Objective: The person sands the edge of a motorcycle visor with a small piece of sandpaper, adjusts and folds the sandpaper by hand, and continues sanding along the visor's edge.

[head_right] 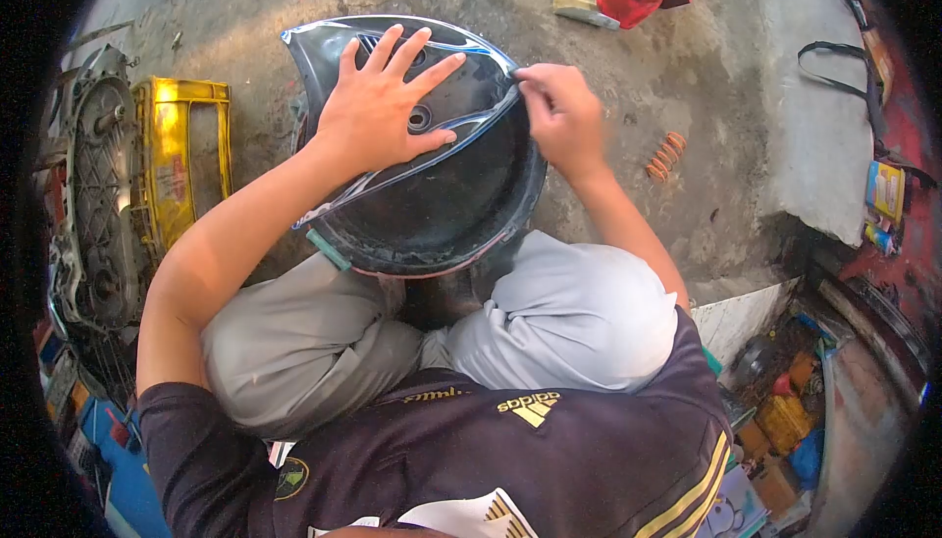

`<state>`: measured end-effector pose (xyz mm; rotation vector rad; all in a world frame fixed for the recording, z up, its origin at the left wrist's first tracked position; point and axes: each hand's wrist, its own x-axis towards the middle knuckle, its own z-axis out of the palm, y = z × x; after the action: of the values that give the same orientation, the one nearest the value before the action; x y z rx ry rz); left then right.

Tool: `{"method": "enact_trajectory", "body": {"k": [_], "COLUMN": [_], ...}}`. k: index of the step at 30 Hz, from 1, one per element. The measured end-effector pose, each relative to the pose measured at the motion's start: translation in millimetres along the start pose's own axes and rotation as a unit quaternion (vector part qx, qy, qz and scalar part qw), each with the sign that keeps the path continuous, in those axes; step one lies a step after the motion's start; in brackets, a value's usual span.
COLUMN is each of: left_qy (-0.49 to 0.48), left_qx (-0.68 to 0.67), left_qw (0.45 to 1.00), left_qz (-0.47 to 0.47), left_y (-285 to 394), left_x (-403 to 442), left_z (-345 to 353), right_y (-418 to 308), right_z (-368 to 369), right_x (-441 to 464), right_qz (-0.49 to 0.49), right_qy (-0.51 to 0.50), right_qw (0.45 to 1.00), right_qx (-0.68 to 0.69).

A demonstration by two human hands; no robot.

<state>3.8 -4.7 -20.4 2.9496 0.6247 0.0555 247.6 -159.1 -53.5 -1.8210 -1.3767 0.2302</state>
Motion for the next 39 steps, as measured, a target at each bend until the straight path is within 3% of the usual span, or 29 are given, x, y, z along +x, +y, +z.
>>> {"method": "enact_trajectory", "body": {"k": [1, 2, 4, 7, 12, 14, 16, 19, 22, 24, 28, 32, 36, 39], "left_qy": [-0.001, -0.010, -0.018, -0.020, 0.013, 0.014, 0.017, -0.004, -0.025, -0.023, -0.027, -0.020, -0.038, -0.009], "left_qx": [0.000, 0.003, 0.007, 0.011, 0.001, 0.001, 0.003, 0.002, 0.011, 0.011, 0.011, 0.009, 0.015, 0.007], "left_qw": [1.000, 1.000, 1.000, 1.000, 1.000, 1.000, 1.000, 1.000, 1.000, 1.000, 0.999, 1.000, 0.999, 1.000], "left_qz": [0.001, -0.005, -0.011, -0.012, -0.002, -0.002, 0.004, -0.002, -0.010, -0.014, -0.014, -0.013, -0.015, -0.008], "left_y": [0.6, 1.5, 3.1, 2.2, 0.3, 0.4, 1.1, 2.8, 2.3, 2.8, 3.2, 4.0, 2.6, 2.9], "left_x": [0.1, 0.2, 0.3, 0.7, -1.1, -0.7, -0.6, -2.2, 1.9, 0.5, 0.5, 0.1, 0.4, 0.1], "left_z": [-0.3, -0.9, -1.8, -3.4, 3.8, 2.6, 1.5, -1.1, -4.3, -1.9, -2.9, -1.8, -3.0, 0.8], "right_y": [-3.5, -5.8, -9.0, -17.7, -7.9, -18.8, -13.8, -10.0, -15.9, -6.6, -18.9, -17.7, -17.7, -22.2], "right_z": [4.0, 5.3, 5.9, 0.0, -0.9, 0.4, 2.2, 1.3, 1.1, 2.6, 6.8, 2.8, 9.8, 3.8], "right_x": [-0.1, 2.1, 8.9, 4.3, 7.8, 3.3, 7.2, 9.5, 5.5, 11.3, -0.8, 6.9, 4.7, 4.3], "right_qz": [-0.059, -0.057, 0.039, 0.033, 0.026, 0.050, -0.001, 0.041, 0.023, 0.086, -0.021, 0.063, 0.014, 0.082], "right_qy": [-0.016, -0.016, -0.011, -0.056, -0.019, -0.062, -0.062, -0.026, -0.067, -0.023, -0.043, -0.025, -0.014, -0.031], "right_qw": [0.998, 0.998, 0.999, 0.998, 0.999, 0.997, 0.998, 0.999, 0.997, 0.996, 0.999, 0.997, 0.999, 0.996], "right_qx": [-0.014, -0.014, 0.017, 0.028, -0.015, 0.016, 0.004, 0.004, 0.017, 0.027, 0.012, 0.022, 0.025, 0.035]}}
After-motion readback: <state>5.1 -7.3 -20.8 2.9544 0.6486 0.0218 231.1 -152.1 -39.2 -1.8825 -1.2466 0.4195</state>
